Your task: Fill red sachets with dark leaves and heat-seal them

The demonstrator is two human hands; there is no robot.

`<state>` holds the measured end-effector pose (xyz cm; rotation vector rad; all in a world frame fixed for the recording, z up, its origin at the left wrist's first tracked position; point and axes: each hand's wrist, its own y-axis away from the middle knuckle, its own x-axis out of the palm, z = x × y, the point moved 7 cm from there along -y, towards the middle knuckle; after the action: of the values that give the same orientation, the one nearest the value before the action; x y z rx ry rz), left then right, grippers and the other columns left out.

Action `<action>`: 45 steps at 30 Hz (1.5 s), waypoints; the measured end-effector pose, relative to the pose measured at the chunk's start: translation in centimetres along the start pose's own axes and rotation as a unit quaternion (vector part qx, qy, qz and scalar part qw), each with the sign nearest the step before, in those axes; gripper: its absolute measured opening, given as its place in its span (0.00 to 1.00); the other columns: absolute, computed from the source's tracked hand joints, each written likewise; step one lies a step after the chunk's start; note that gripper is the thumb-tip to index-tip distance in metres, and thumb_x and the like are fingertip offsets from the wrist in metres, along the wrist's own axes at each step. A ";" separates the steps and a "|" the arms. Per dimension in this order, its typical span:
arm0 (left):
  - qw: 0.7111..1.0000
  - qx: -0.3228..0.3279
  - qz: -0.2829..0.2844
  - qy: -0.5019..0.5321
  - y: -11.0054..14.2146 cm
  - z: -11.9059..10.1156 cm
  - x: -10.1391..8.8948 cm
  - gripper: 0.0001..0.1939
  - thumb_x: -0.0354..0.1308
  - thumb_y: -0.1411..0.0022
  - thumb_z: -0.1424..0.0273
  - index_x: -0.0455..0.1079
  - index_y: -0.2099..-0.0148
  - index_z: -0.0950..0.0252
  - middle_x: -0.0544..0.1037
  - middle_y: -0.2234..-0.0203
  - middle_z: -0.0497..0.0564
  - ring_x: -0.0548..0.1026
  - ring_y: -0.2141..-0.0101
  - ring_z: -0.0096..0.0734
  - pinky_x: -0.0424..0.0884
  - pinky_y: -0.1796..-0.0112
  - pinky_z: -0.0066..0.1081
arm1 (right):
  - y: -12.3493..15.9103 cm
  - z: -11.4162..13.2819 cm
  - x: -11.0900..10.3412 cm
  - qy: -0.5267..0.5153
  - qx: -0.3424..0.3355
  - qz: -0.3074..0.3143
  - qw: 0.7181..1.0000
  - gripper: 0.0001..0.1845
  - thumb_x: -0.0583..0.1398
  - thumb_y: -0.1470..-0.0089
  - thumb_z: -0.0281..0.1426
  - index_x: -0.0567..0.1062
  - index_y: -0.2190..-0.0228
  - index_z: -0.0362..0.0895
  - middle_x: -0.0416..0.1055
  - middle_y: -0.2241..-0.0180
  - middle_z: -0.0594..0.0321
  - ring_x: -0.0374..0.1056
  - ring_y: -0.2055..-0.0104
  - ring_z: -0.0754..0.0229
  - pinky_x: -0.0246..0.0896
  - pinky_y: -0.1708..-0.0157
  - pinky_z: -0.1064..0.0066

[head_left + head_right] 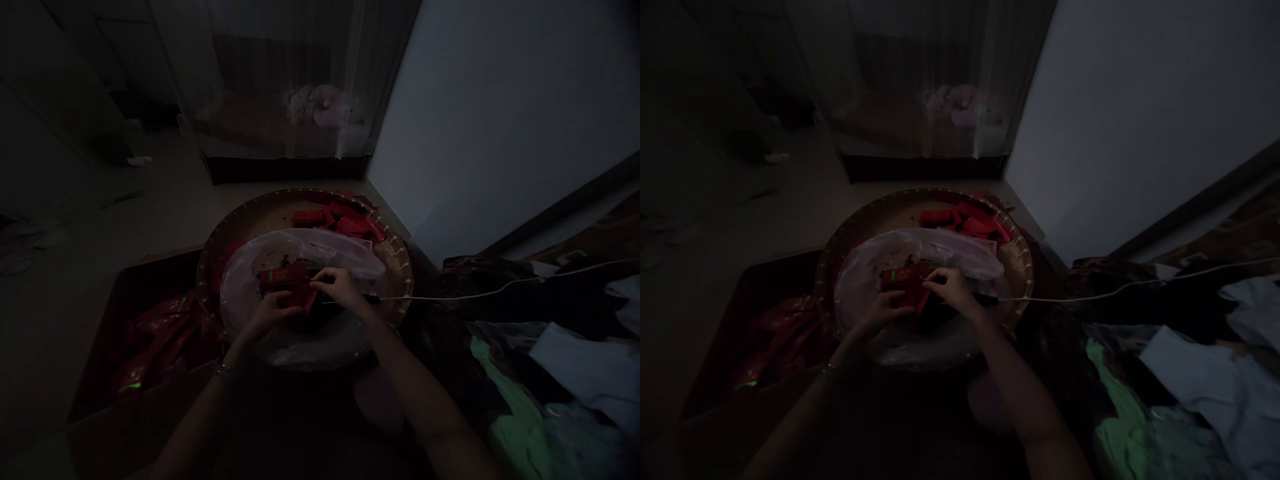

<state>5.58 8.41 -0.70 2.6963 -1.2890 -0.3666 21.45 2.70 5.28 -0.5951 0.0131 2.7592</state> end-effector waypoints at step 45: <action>0.994 -0.094 0.006 0.056 2.1 0.8 1.0 0.16 0.62 0.56 0.73 0.73 0.61 0.71 0.77 0.74 0.49 0.70 0.76 0.26 0.63 0.75 0.23 | 2.2 -7.6 -4.4 0.191 0.037 0.028 0.980 0.25 0.65 0.56 0.34 0.75 0.54 0.40 0.76 0.60 0.55 0.71 0.60 0.54 0.64 0.60 0.66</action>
<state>4.42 6.32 -1.21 2.5139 -1.1754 -0.3141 27.57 -1.32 -0.05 -1.1089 0.2222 2.6382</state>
